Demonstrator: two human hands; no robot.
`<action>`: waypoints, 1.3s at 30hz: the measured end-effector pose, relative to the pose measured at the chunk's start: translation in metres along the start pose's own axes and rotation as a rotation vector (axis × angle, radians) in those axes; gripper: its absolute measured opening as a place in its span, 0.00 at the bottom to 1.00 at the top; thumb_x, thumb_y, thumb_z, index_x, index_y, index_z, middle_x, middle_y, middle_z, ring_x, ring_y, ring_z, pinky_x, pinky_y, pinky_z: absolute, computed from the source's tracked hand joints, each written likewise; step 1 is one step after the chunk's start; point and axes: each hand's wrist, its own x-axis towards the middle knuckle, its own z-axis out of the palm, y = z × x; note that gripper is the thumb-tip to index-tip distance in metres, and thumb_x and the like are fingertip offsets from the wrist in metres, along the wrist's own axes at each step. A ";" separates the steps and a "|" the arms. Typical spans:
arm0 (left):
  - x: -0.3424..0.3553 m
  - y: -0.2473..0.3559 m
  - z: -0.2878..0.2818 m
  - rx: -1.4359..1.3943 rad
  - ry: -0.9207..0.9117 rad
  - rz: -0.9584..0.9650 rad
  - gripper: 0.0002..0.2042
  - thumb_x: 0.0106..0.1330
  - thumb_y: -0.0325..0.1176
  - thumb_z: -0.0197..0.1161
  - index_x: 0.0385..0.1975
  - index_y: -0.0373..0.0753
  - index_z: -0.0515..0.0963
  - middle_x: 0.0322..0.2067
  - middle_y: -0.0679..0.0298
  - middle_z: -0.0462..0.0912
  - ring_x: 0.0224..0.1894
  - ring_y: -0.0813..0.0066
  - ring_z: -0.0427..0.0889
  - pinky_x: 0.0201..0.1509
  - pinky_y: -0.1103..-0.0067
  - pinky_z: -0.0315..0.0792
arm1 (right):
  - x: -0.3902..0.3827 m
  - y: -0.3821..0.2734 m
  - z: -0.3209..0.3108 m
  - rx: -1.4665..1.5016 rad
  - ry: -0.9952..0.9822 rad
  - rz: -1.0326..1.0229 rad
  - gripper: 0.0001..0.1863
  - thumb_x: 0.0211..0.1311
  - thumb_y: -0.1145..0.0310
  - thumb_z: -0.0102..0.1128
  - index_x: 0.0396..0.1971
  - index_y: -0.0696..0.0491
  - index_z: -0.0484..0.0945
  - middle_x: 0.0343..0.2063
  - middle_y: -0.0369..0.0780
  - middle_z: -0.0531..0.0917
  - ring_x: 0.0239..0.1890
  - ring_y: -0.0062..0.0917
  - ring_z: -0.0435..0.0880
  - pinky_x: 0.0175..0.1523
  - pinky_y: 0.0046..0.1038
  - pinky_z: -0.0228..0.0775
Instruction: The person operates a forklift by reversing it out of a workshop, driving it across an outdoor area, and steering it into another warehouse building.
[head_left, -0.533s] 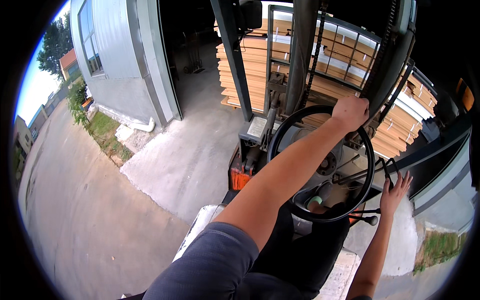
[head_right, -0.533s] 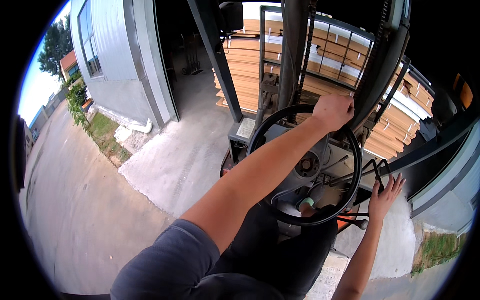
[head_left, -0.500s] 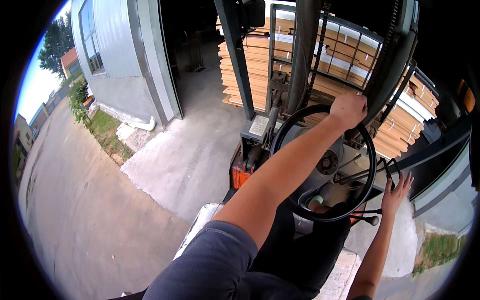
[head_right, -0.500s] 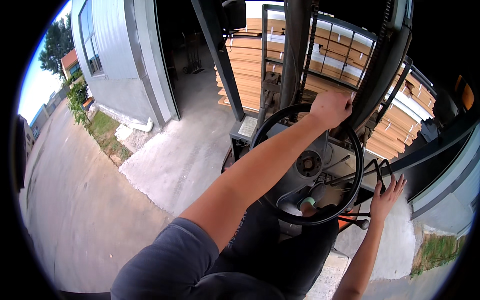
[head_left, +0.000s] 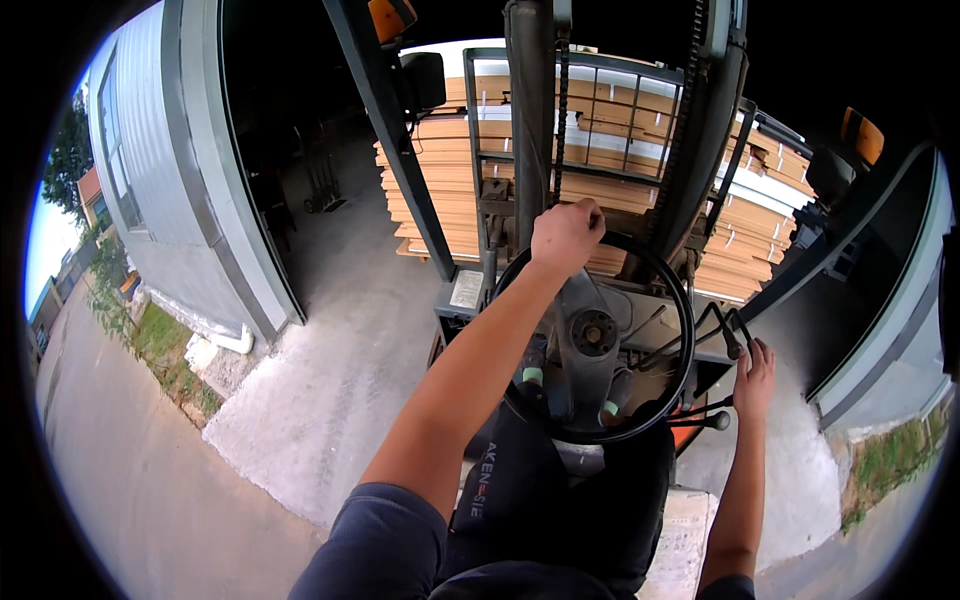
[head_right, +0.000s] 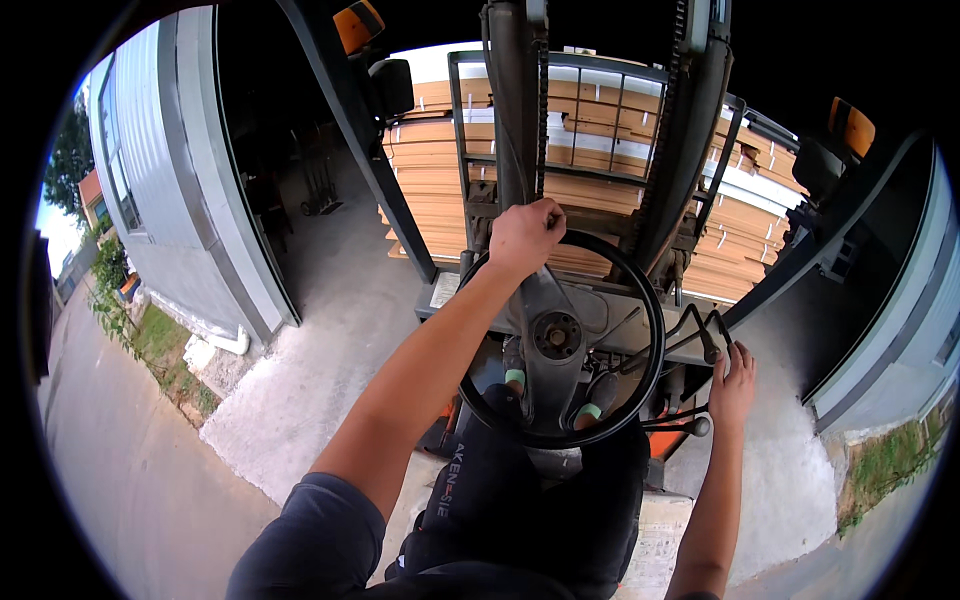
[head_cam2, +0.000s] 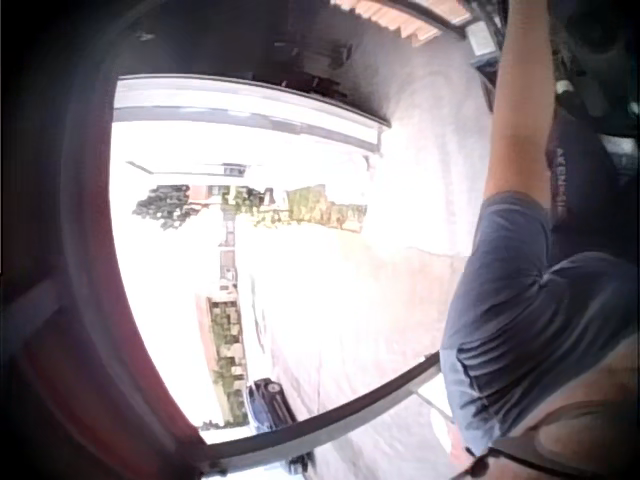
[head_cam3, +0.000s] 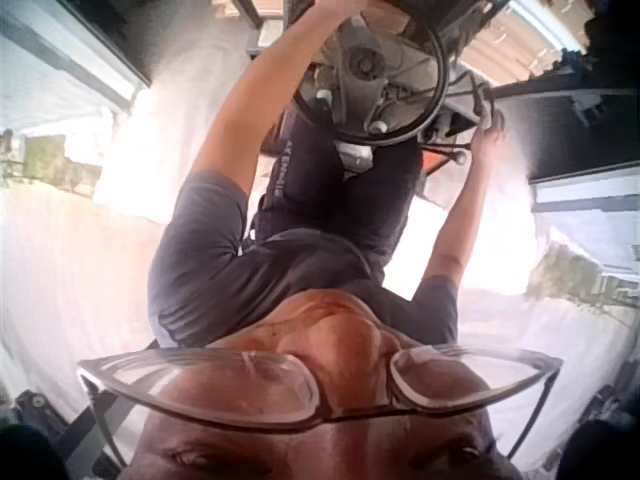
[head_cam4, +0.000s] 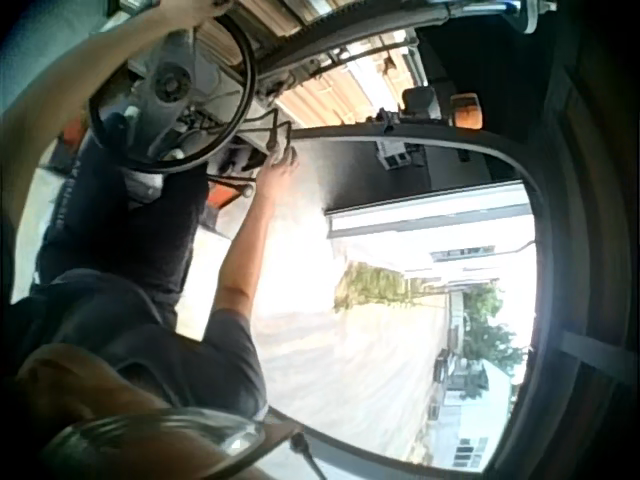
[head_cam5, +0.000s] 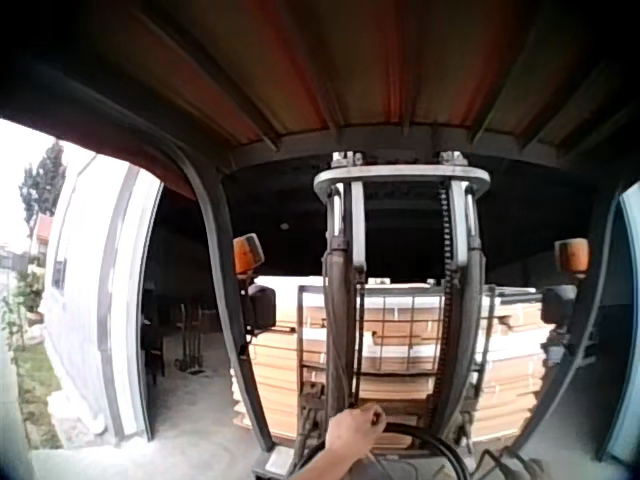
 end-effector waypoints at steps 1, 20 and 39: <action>0.000 0.004 -0.001 -0.009 -0.001 0.023 0.09 0.67 0.41 0.64 0.35 0.44 0.85 0.27 0.58 0.88 0.34 0.53 0.87 0.42 0.61 0.81 | -0.003 0.002 -0.005 0.012 -0.003 0.018 0.21 0.75 0.63 0.55 0.58 0.62 0.79 0.60 0.48 0.80 0.63 0.46 0.76 0.68 0.40 0.68; 0.034 0.017 0.034 -0.036 -0.033 0.040 0.08 0.67 0.40 0.66 0.35 0.43 0.84 0.22 0.60 0.84 0.28 0.57 0.85 0.35 0.66 0.78 | -0.040 0.015 -0.004 0.046 -0.004 0.016 0.25 0.66 0.74 0.59 0.62 0.65 0.74 0.63 0.52 0.77 0.64 0.49 0.74 0.70 0.44 0.67; 0.076 0.092 0.115 0.017 -0.084 0.203 0.07 0.67 0.41 0.64 0.34 0.47 0.84 0.26 0.58 0.87 0.33 0.52 0.87 0.40 0.61 0.81 | -0.026 0.011 0.008 0.035 0.033 -0.023 0.30 0.59 0.77 0.60 0.64 0.64 0.70 0.63 0.54 0.74 0.65 0.54 0.71 0.69 0.48 0.65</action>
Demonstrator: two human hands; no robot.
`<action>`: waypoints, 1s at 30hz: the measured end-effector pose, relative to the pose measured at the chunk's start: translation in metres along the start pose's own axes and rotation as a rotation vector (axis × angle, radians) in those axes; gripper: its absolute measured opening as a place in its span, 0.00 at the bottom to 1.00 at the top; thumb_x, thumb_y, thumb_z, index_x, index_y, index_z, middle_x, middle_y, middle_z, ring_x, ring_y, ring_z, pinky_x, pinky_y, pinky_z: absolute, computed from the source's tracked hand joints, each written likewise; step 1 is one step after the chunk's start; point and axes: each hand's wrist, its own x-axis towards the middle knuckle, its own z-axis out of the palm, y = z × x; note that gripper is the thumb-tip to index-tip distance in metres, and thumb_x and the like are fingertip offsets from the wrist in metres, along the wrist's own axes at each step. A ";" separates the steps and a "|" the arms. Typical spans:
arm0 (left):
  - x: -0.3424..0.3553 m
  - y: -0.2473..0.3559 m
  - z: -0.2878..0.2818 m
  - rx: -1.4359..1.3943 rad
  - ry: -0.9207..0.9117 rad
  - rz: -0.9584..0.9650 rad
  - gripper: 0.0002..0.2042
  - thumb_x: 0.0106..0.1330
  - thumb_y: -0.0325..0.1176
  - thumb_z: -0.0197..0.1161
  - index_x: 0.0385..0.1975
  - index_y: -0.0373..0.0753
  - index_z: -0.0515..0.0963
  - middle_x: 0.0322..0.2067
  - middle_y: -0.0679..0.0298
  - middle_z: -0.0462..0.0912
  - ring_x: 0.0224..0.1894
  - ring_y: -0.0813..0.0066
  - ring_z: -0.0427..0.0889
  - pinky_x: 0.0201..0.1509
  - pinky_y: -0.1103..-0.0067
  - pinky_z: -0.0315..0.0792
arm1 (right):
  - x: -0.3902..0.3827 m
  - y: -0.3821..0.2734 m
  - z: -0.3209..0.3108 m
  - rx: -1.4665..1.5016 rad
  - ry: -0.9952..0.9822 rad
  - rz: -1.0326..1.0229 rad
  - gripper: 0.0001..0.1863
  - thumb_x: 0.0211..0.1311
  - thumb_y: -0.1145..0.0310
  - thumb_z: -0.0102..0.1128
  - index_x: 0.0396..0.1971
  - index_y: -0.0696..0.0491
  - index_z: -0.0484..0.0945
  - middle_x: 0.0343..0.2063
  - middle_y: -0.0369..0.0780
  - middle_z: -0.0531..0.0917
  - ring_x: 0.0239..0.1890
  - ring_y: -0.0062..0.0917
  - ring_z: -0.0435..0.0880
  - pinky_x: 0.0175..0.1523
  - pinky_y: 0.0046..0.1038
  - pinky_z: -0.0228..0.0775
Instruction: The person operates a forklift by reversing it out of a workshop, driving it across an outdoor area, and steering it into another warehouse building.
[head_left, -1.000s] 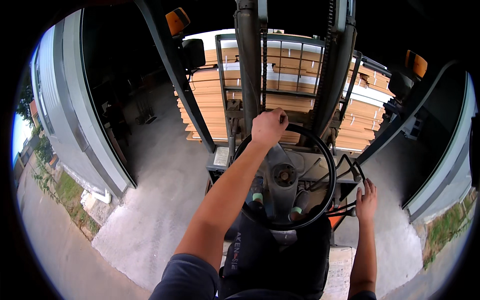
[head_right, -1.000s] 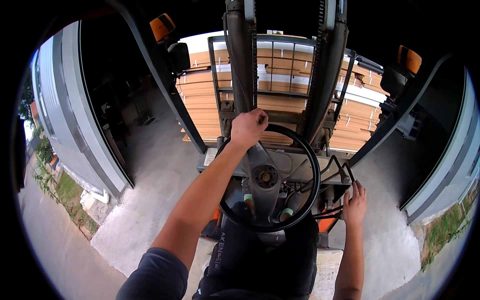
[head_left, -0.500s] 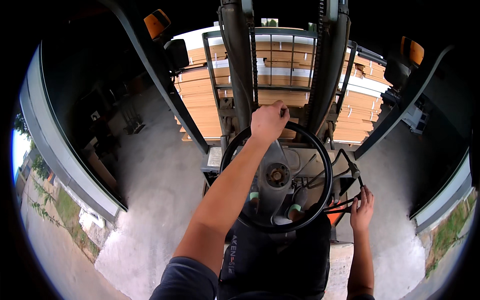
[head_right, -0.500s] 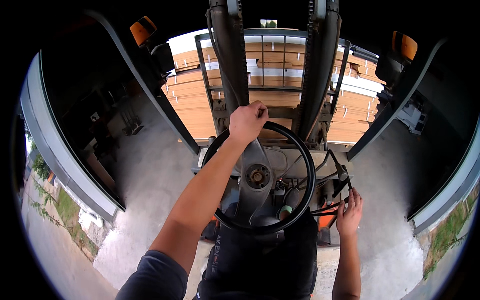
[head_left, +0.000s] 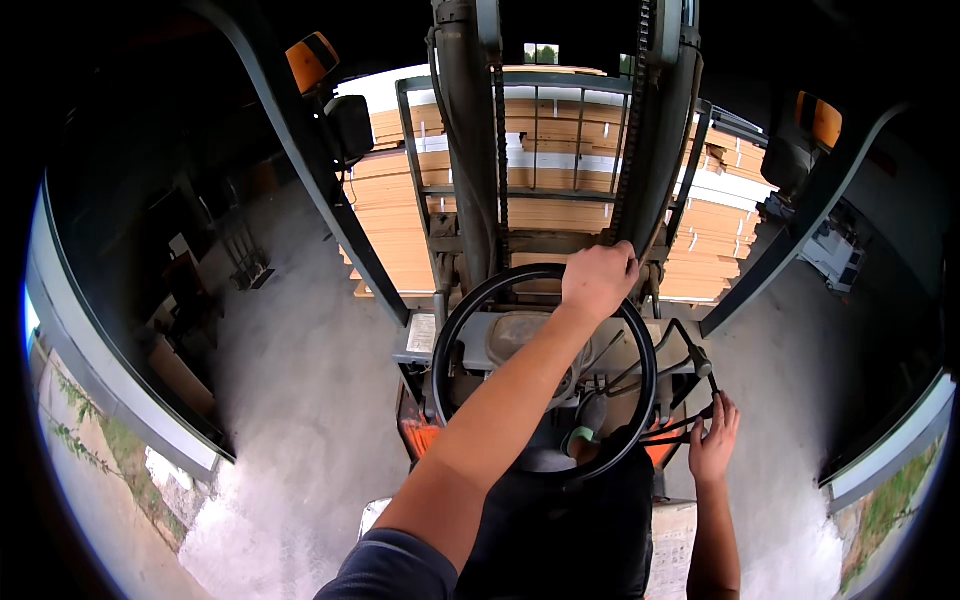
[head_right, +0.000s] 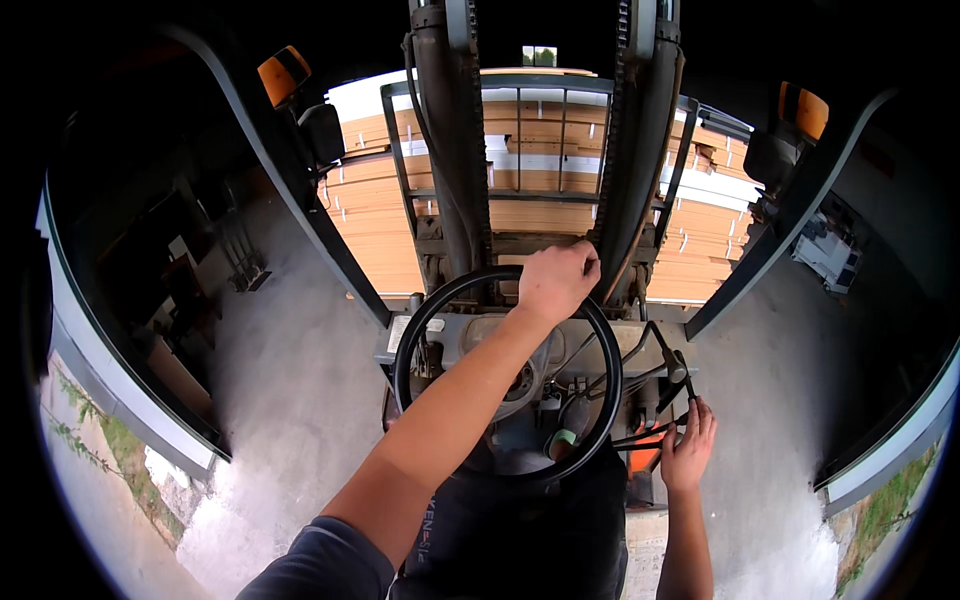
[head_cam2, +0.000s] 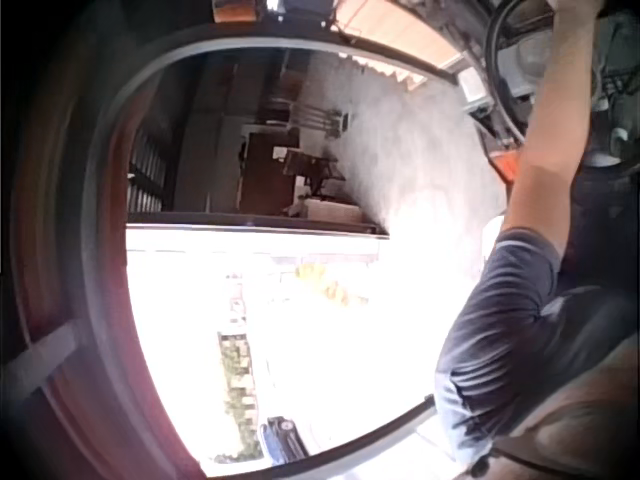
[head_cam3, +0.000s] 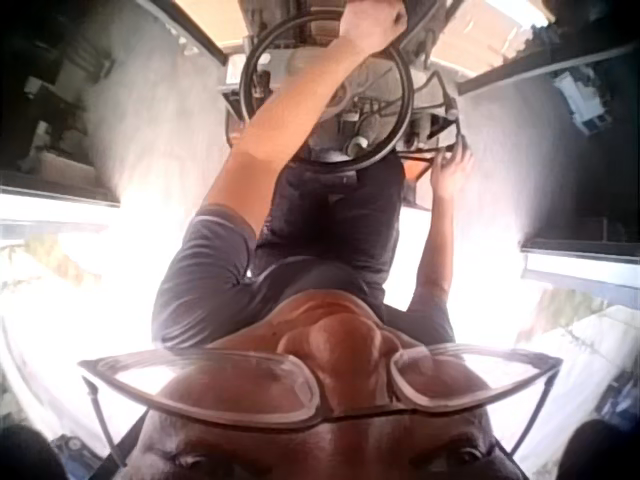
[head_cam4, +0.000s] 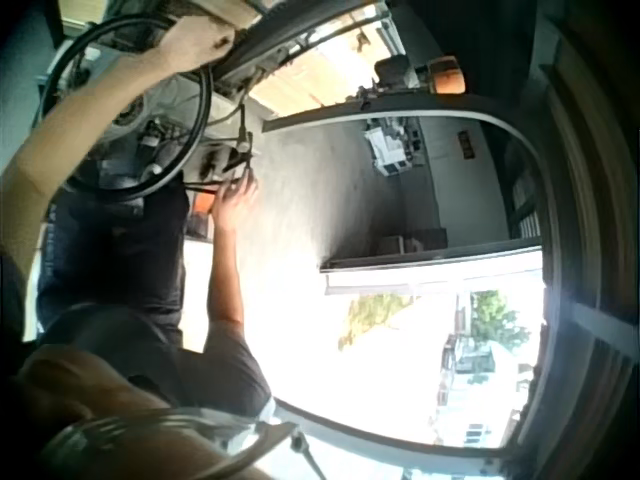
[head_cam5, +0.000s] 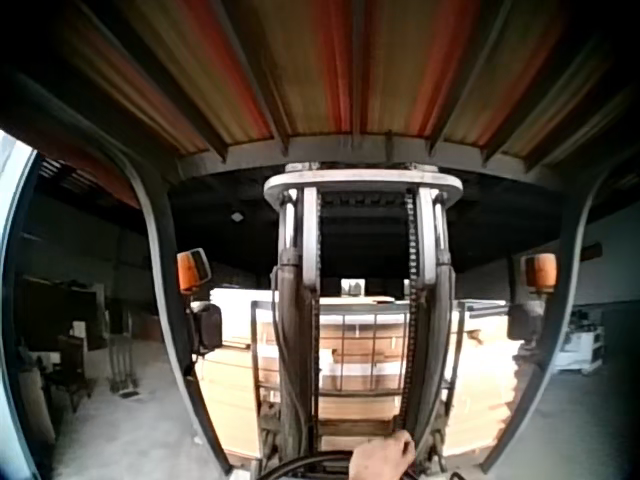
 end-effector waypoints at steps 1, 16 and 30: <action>0.001 0.008 0.002 -0.030 -0.020 -0.021 0.07 0.67 0.41 0.64 0.34 0.47 0.83 0.26 0.58 0.87 0.33 0.52 0.87 0.41 0.61 0.81 | 0.005 -0.001 -0.001 -0.002 0.004 0.001 0.30 0.59 0.77 0.60 0.64 0.64 0.70 0.63 0.54 0.74 0.65 0.54 0.71 0.69 0.48 0.65; -0.036 0.056 0.038 -0.144 -0.063 0.139 0.07 0.67 0.39 0.64 0.32 0.44 0.82 0.21 0.56 0.84 0.26 0.52 0.86 0.34 0.61 0.80 | 0.082 -0.017 -0.005 -0.003 -0.010 -0.101 0.31 0.58 0.72 0.67 0.63 0.61 0.72 0.58 0.53 0.77 0.60 0.51 0.74 0.66 0.47 0.67; -0.207 0.081 -0.027 -0.273 -0.149 0.305 0.05 0.68 0.36 0.66 0.33 0.44 0.80 0.21 0.63 0.82 0.26 0.62 0.85 0.30 0.68 0.77 | 0.149 -0.018 0.002 -0.350 -0.337 0.139 0.31 0.73 0.38 0.53 0.34 0.54 0.87 0.33 0.52 0.88 0.41 0.53 0.87 0.46 0.51 0.78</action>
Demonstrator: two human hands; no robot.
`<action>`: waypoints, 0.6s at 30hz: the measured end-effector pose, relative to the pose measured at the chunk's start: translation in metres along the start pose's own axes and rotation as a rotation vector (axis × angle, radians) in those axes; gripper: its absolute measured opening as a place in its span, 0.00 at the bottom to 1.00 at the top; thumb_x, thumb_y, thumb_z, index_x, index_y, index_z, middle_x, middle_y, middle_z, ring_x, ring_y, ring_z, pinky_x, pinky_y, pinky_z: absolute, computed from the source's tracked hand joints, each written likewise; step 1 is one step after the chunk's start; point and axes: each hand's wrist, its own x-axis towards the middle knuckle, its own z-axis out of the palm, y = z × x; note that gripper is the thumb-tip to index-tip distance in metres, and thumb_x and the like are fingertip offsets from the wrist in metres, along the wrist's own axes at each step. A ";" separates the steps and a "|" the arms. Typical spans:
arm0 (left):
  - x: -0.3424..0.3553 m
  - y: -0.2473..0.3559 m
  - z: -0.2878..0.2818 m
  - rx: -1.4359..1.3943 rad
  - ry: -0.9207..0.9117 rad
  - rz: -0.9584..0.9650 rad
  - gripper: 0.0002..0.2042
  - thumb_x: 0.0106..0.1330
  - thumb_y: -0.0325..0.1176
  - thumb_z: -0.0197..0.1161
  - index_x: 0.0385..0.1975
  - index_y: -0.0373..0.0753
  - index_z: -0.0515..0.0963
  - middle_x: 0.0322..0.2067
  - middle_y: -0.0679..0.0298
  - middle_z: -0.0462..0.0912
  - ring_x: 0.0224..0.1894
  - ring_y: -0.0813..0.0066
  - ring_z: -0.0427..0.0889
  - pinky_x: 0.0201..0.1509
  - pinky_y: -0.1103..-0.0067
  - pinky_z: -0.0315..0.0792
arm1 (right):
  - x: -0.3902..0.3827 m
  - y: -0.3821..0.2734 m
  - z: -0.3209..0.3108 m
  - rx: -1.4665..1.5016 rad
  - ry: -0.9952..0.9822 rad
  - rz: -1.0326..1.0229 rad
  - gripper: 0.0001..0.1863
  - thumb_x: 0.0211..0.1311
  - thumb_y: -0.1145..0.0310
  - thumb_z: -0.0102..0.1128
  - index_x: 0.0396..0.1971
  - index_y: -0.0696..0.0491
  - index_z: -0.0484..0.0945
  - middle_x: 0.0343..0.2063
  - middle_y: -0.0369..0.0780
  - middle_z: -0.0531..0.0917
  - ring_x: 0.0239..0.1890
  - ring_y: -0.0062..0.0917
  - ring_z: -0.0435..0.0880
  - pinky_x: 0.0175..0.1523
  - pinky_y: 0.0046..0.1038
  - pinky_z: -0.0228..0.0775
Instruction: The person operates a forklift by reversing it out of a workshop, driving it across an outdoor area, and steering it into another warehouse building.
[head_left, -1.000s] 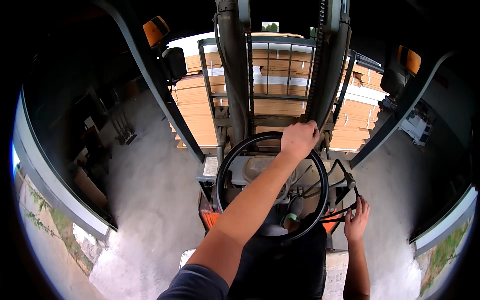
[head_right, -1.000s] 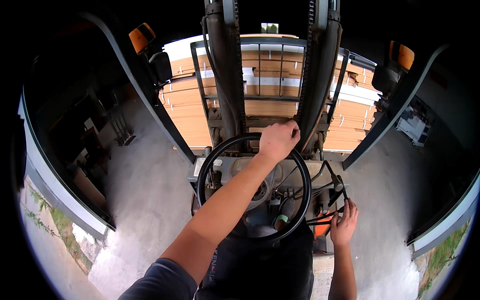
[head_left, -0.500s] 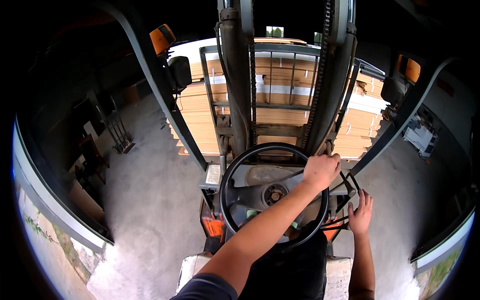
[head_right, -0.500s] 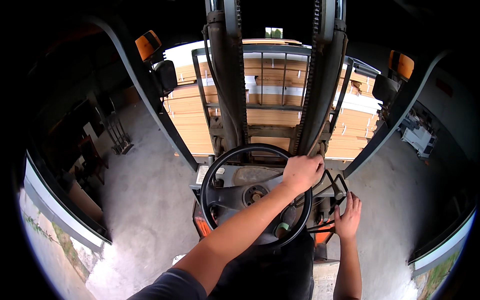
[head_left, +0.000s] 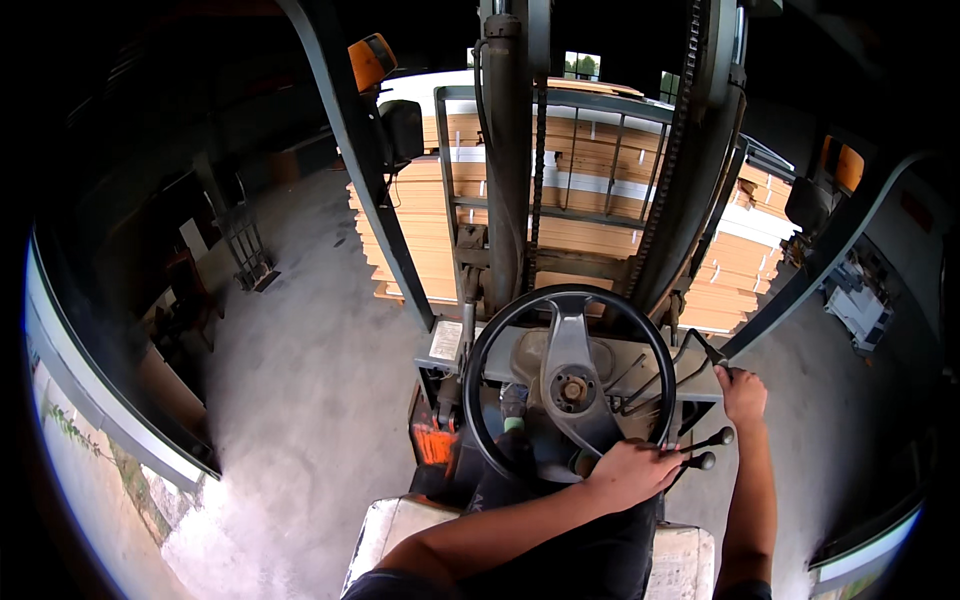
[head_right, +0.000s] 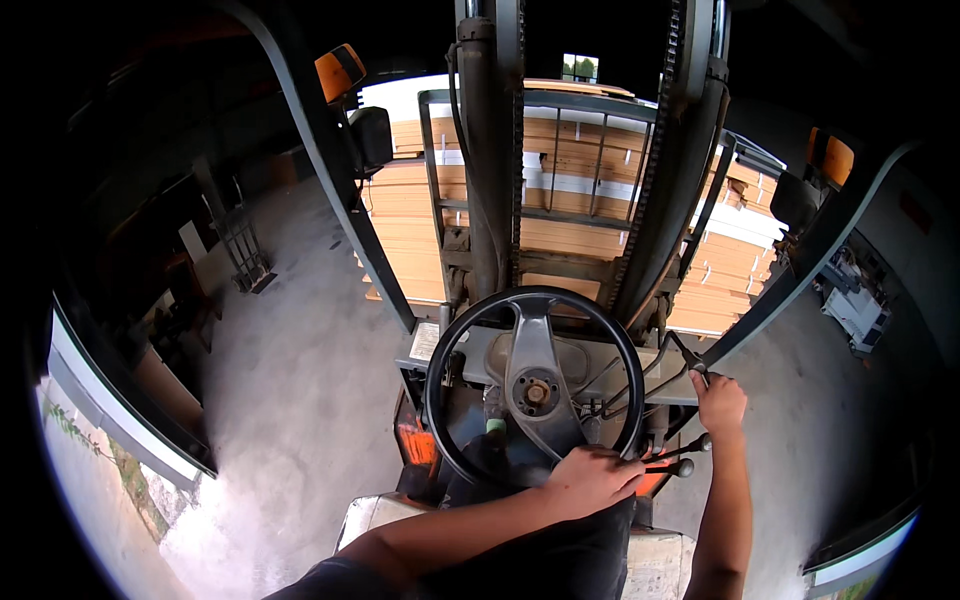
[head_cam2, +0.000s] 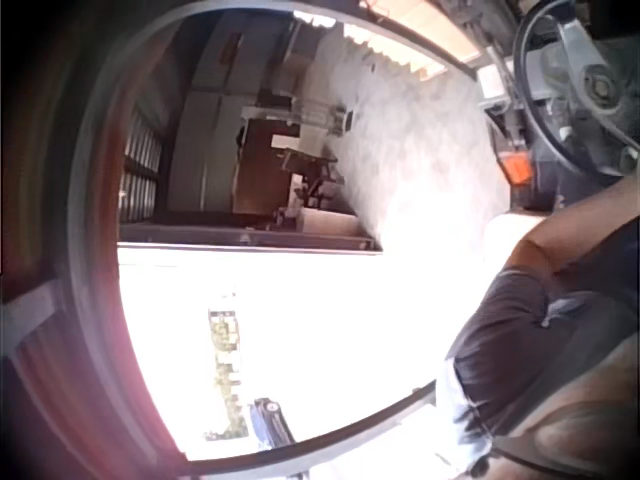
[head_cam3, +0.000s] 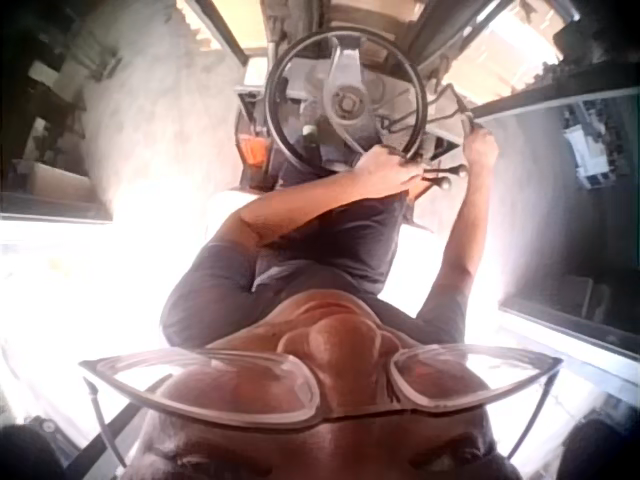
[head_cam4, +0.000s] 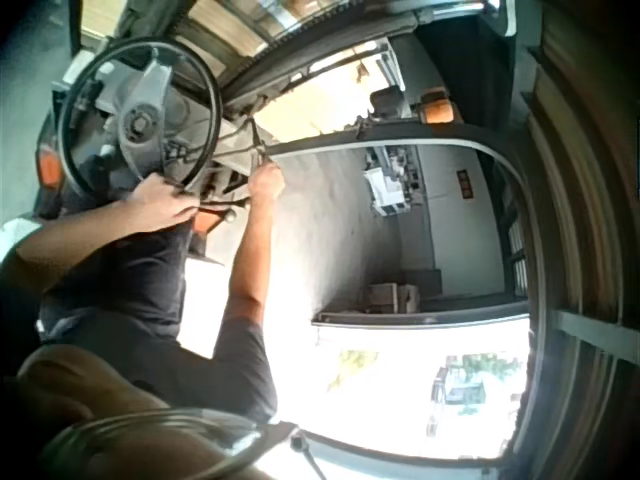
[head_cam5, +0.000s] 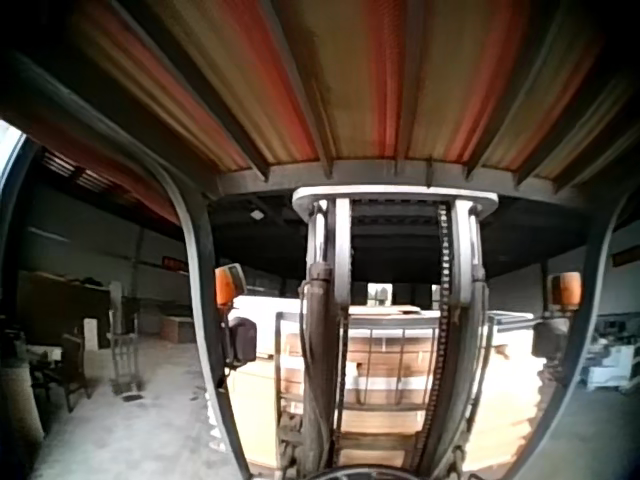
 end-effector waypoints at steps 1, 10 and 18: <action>-0.017 0.002 -0.014 -0.008 0.060 0.001 0.04 0.67 0.36 0.67 0.34 0.45 0.81 0.21 0.65 0.82 0.25 0.63 0.85 0.30 0.69 0.77 | 0.003 -0.002 0.001 -0.029 -0.051 0.031 0.32 0.73 0.37 0.51 0.34 0.54 0.87 0.36 0.52 0.88 0.43 0.53 0.86 0.48 0.51 0.78; -0.077 -0.042 -0.113 0.082 0.176 -0.274 0.05 0.61 0.30 0.73 0.35 0.43 0.85 0.22 0.62 0.84 0.21 0.64 0.83 0.25 0.71 0.75 | 0.025 0.009 -0.001 -0.075 -0.029 0.084 0.44 0.70 0.28 0.45 0.35 0.61 0.86 0.39 0.55 0.87 0.47 0.52 0.86 0.53 0.48 0.79; -0.074 -0.027 -0.100 0.065 0.133 -0.234 0.05 0.62 0.32 0.72 0.36 0.46 0.83 0.24 0.64 0.86 0.25 0.61 0.85 0.28 0.68 0.79 | 0.037 0.006 -0.022 -0.046 -0.179 0.134 0.48 0.67 0.24 0.43 0.42 0.62 0.87 0.45 0.56 0.87 0.51 0.51 0.86 0.57 0.46 0.79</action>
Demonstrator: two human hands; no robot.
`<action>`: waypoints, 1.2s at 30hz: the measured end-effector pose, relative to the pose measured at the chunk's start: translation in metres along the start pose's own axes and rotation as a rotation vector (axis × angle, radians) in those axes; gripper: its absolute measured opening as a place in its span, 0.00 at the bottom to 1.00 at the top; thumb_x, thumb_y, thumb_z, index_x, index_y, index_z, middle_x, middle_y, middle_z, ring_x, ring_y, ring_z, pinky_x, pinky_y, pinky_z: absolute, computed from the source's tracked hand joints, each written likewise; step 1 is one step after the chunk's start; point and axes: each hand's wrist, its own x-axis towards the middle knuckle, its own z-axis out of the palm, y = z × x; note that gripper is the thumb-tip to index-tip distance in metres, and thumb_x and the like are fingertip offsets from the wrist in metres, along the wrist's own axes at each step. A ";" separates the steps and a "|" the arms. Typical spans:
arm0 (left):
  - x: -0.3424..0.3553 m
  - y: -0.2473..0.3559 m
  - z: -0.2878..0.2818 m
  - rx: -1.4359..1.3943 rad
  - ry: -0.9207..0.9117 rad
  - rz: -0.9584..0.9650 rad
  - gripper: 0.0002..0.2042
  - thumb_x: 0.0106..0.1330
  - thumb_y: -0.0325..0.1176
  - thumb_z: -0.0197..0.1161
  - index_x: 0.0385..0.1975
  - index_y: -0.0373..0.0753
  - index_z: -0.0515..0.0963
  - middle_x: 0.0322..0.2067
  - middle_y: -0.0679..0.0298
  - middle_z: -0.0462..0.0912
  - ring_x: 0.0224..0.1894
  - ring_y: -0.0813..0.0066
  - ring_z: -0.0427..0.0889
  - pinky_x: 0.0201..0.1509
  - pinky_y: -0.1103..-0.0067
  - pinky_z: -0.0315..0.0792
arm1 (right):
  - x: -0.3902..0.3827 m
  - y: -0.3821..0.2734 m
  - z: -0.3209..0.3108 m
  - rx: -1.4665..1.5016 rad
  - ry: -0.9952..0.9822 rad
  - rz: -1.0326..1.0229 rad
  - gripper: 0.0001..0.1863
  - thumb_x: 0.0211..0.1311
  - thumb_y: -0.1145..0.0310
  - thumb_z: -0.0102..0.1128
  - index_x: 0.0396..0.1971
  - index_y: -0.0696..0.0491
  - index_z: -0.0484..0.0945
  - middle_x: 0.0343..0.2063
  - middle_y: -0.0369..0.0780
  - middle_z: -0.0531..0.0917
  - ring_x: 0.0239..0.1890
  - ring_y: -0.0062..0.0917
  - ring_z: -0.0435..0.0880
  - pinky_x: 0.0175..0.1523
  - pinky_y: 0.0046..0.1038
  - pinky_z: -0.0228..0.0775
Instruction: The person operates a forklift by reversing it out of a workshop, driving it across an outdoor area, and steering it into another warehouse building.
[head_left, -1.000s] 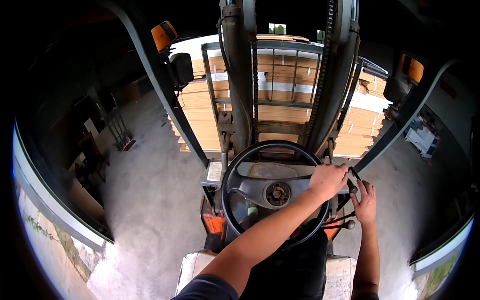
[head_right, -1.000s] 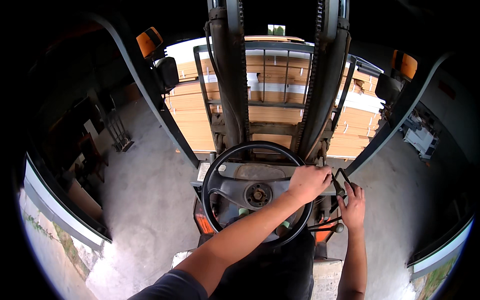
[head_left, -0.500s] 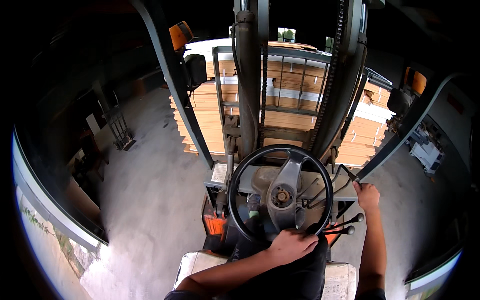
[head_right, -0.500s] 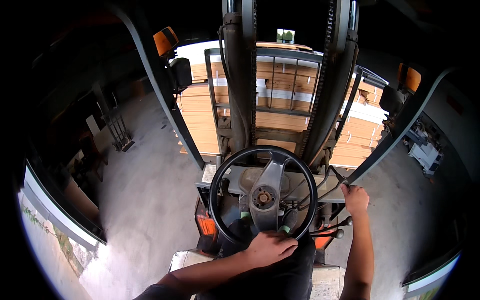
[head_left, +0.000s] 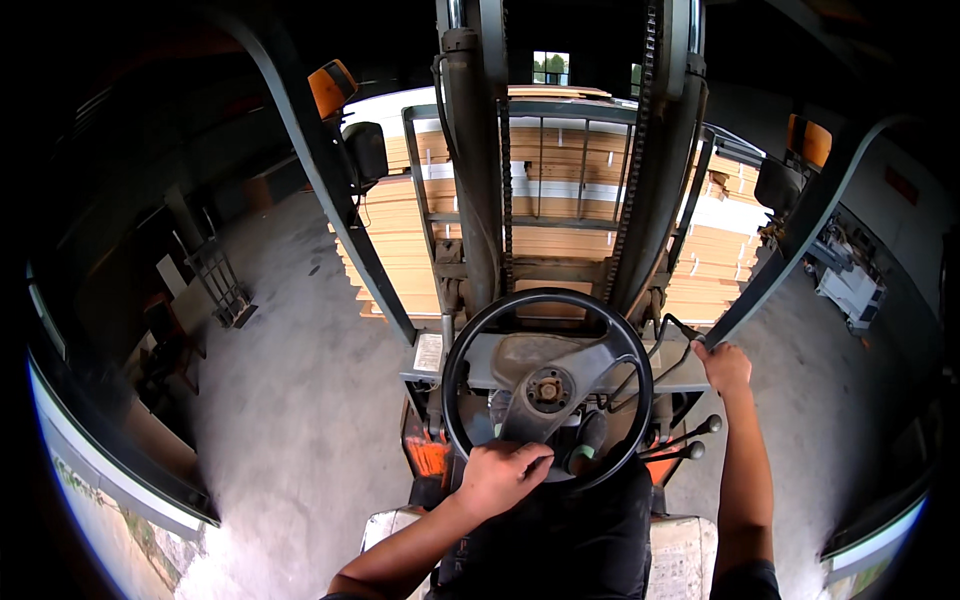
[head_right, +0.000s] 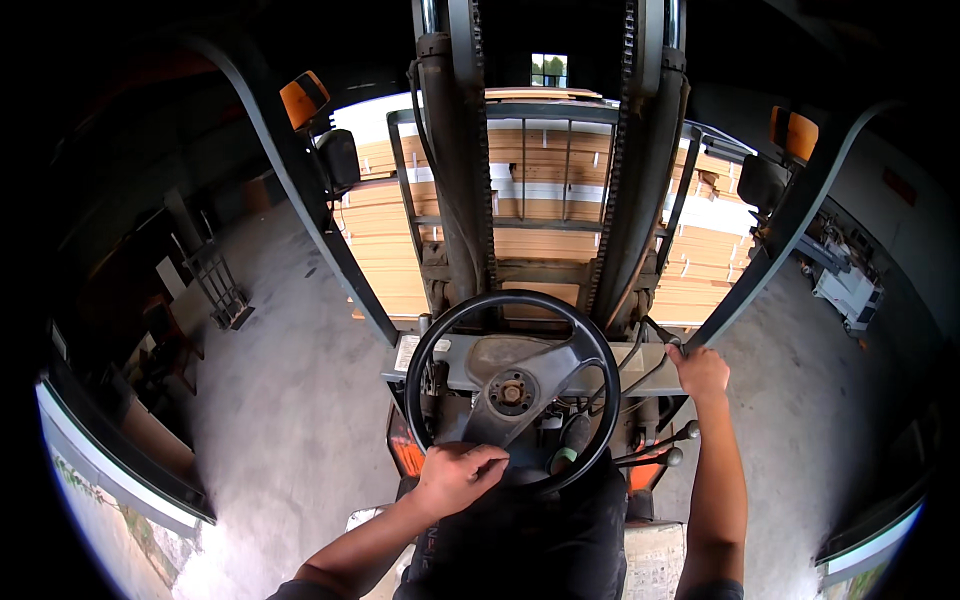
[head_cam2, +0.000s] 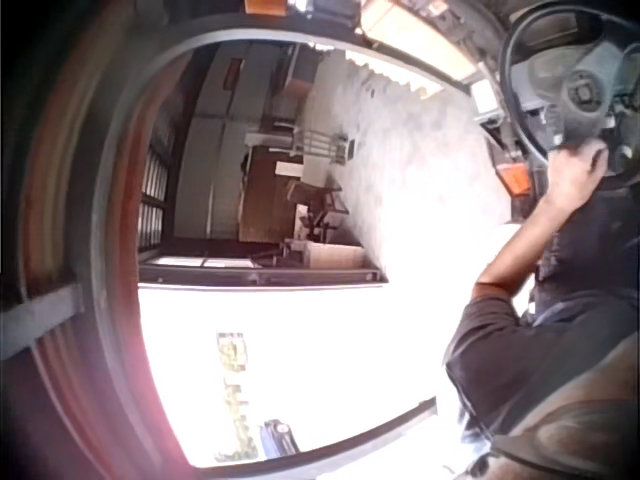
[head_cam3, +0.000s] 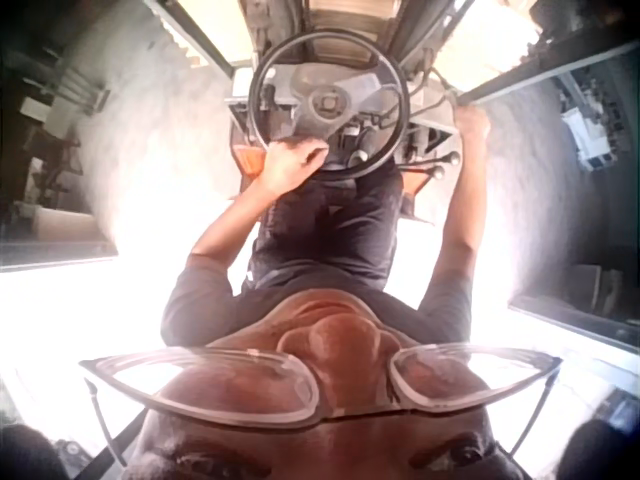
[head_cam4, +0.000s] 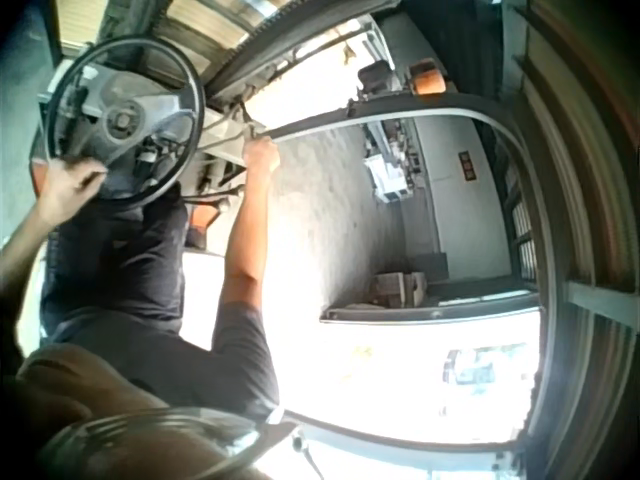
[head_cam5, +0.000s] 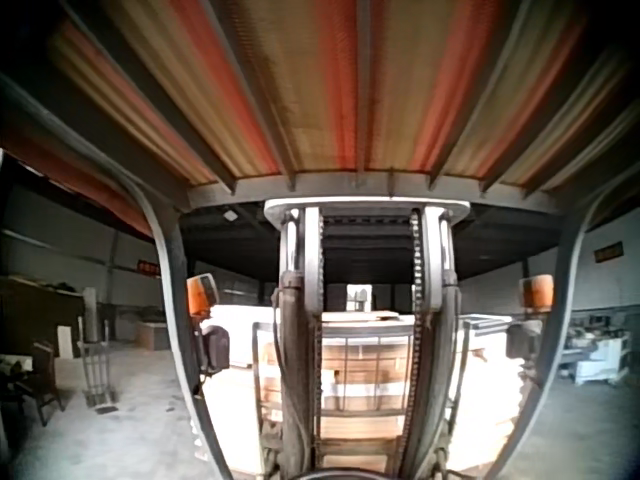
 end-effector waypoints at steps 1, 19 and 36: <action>0.000 0.002 0.001 -0.006 0.002 0.000 0.05 0.61 0.32 0.72 0.35 0.45 0.83 0.24 0.64 0.85 0.24 0.60 0.85 0.28 0.68 0.79 | 0.000 0.000 -0.003 0.009 -0.051 0.007 0.48 0.67 0.24 0.44 0.44 0.61 0.87 0.47 0.57 0.86 0.53 0.50 0.86 0.57 0.46 0.79; 0.007 0.010 0.002 -0.014 0.018 0.003 0.05 0.61 0.31 0.72 0.34 0.46 0.82 0.22 0.64 0.84 0.24 0.61 0.84 0.28 0.68 0.78 | 0.004 0.004 -0.004 0.020 0.003 0.038 0.49 0.65 0.22 0.44 0.44 0.60 0.87 0.45 0.56 0.87 0.53 0.50 0.86 0.58 0.45 0.78; 0.032 0.019 0.029 -0.065 -0.100 0.014 0.05 0.63 0.34 0.72 0.35 0.46 0.84 0.22 0.64 0.83 0.24 0.64 0.84 0.28 0.70 0.77 | 0.020 0.003 -0.007 0.037 0.017 -0.006 0.46 0.66 0.24 0.46 0.30 0.57 0.89 0.35 0.55 0.88 0.45 0.51 0.88 0.52 0.46 0.79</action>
